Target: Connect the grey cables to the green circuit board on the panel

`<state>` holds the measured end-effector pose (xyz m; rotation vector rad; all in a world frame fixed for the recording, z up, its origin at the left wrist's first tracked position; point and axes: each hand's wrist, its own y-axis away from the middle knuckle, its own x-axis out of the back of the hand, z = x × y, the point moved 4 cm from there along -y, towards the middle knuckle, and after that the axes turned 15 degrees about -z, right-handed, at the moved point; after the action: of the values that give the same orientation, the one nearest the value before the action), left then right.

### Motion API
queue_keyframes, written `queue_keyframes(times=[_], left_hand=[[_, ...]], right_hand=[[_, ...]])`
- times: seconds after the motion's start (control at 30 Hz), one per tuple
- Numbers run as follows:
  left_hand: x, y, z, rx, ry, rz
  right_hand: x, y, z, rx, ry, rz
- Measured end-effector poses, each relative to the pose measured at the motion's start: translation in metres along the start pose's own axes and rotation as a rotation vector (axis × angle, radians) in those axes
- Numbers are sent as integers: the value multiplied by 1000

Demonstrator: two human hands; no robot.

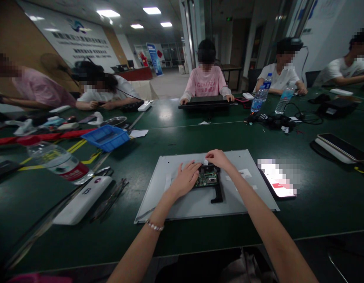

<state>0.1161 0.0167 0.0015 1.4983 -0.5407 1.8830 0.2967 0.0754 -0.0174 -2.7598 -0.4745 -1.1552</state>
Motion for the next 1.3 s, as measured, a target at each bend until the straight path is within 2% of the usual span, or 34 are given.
queue_keyframes(times=[0.2, 0.33, 0.47, 0.57, 0.7, 1.3], left_hand=[[-1, 0, 2, -2, -32, 10], [-3, -1, 1, -2, -42, 9], [-4, -1, 2, -2, -61, 9], [-4, -1, 3, 5, -82, 6], [-3, -1, 4, 14, -98, 0], [-3, -2, 3, 15, -90, -6]], right_hand=[[-5, 7, -1, -25, 86, 45], [-2, 18, -8, 24, 187, 88], [-6, 30, -17, 103, 316, 13], [-11, 36, -22, 86, 417, -43], [-13, 39, -27, 45, 504, -25], [-11, 40, -28, 52, 428, 57]])
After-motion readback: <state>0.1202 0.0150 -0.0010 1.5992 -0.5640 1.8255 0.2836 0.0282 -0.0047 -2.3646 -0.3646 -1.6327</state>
